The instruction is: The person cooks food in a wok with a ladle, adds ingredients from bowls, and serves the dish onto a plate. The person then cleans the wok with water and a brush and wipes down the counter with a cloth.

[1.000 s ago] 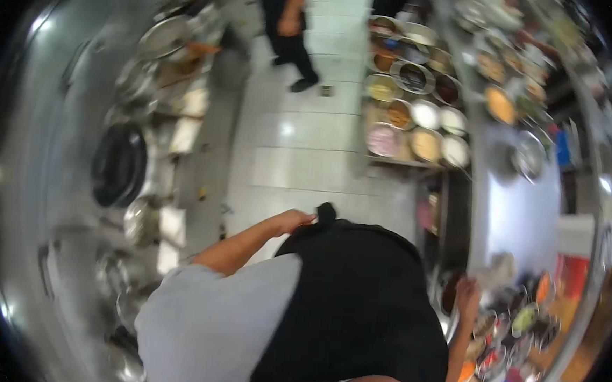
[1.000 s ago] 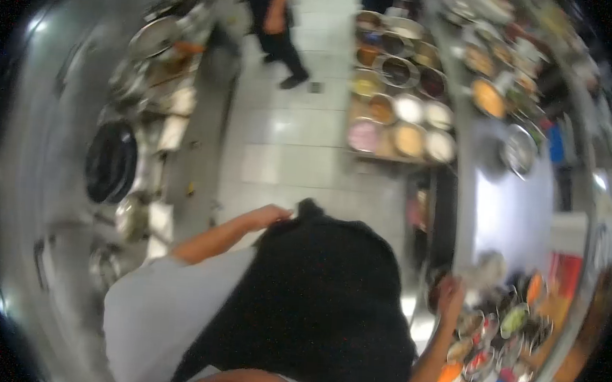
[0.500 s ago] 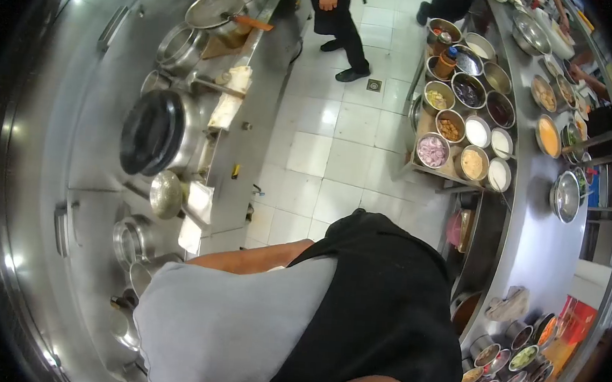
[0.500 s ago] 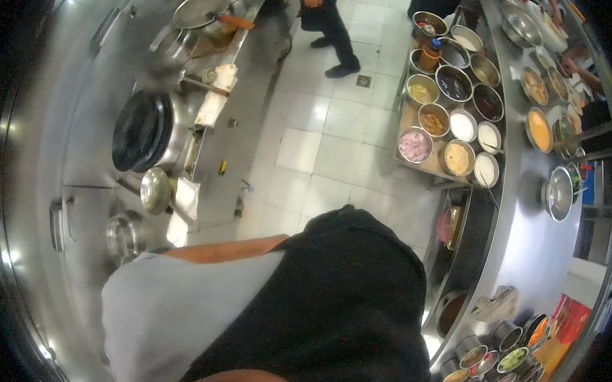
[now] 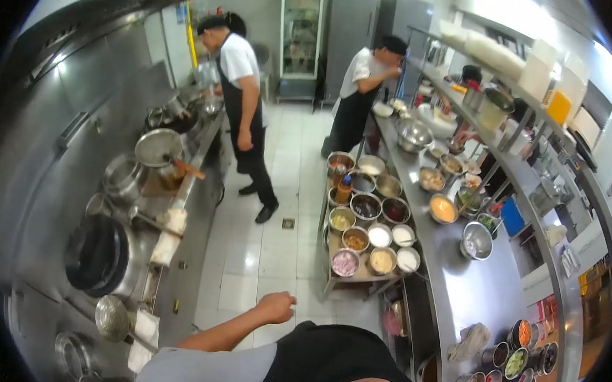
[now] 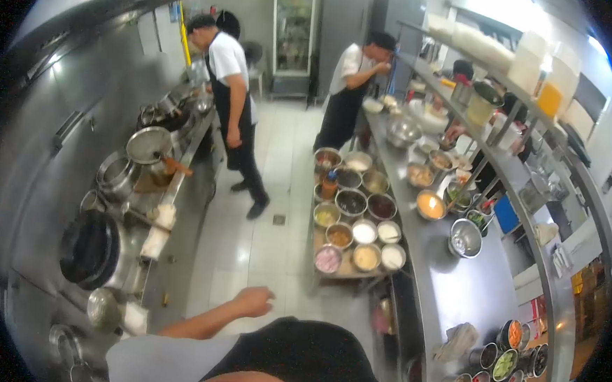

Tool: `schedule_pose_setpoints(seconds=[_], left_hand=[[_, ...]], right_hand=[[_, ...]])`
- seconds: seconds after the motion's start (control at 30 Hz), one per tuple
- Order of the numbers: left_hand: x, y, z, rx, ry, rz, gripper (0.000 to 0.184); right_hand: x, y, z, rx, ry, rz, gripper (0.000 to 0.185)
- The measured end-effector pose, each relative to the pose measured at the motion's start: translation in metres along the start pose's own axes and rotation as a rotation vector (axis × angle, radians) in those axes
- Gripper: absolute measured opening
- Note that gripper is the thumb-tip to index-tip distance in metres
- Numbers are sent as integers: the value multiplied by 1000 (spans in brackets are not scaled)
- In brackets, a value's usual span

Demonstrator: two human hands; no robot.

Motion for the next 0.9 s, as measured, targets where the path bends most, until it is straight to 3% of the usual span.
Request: schedule_pose_setpoints(seconds=[0.07, 0.13, 0.23, 0.33, 0.43, 0.47, 0.5, 0.53, 0.6, 0.67, 0.73, 0.77, 0.8, 0.83, 0.9], left_hand=[[14, -18, 35, -176, 204, 85, 46], [16, -7, 84, -69, 465, -170, 52], [-41, 8, 132, -368, 1167, -512, 55], [88, 71, 215, -803, 892, -383, 58], [130, 102, 233, -1038, 1081, -558, 58], [125, 93, 223, -910, 1017, -576, 56], [104, 72, 198, -729, 1153, -573, 51], [69, 38, 162, -490, 1211, -540, 54], [7, -7, 78, -359, 746, -247, 53], [-105, 5, -42, -56, -394, -490, 66], [-194, 52, -99, -6, -70, -634, 79], [-282, 59, -153, -78, 298, -508, 80], [-316, 72, -167, -16, 516, -472, 71], [-334, 80, -170, 69, 743, -420, 62], [-349, 68, -172, 86, 1223, -269, 48]], right_hand=[[-4, -9, 5, 43, 35, 29, 39], [-19, -19, 14, 102, 103, 66, 39], [-71, -20, 22, 181, 264, 232, 39], [-128, -3, 25, 107, 239, 529, 37], [-150, 14, 8, -14, -31, 723, 32], [-155, 20, 2, -54, -118, 788, 30], [-161, 33, 0, -103, -203, 845, 29], [-148, 38, -4, -42, -240, 617, 27], [-115, 68, -25, 39, -323, 137, 25], [-113, 53, 15, -350, -744, 162, 27], [-71, 55, 14, -109, -489, 495, 22], [-58, 57, 11, -148, -685, 434, 24], [-31, 75, -14, -199, -881, 363, 25], [3, 101, -56, -300, -1077, 244, 28], [16, 99, -91, -233, -1086, 103, 31]])
Point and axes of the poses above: each hand's wrist, its own y-axis away from the middle knuckle, its own x-axis out of the back of the hand, z = x × y, the point moved 9 cm from there along -y, towards the middle knuckle, and after that the axes turned 5 degrees about -x, right-handed, at the moved point
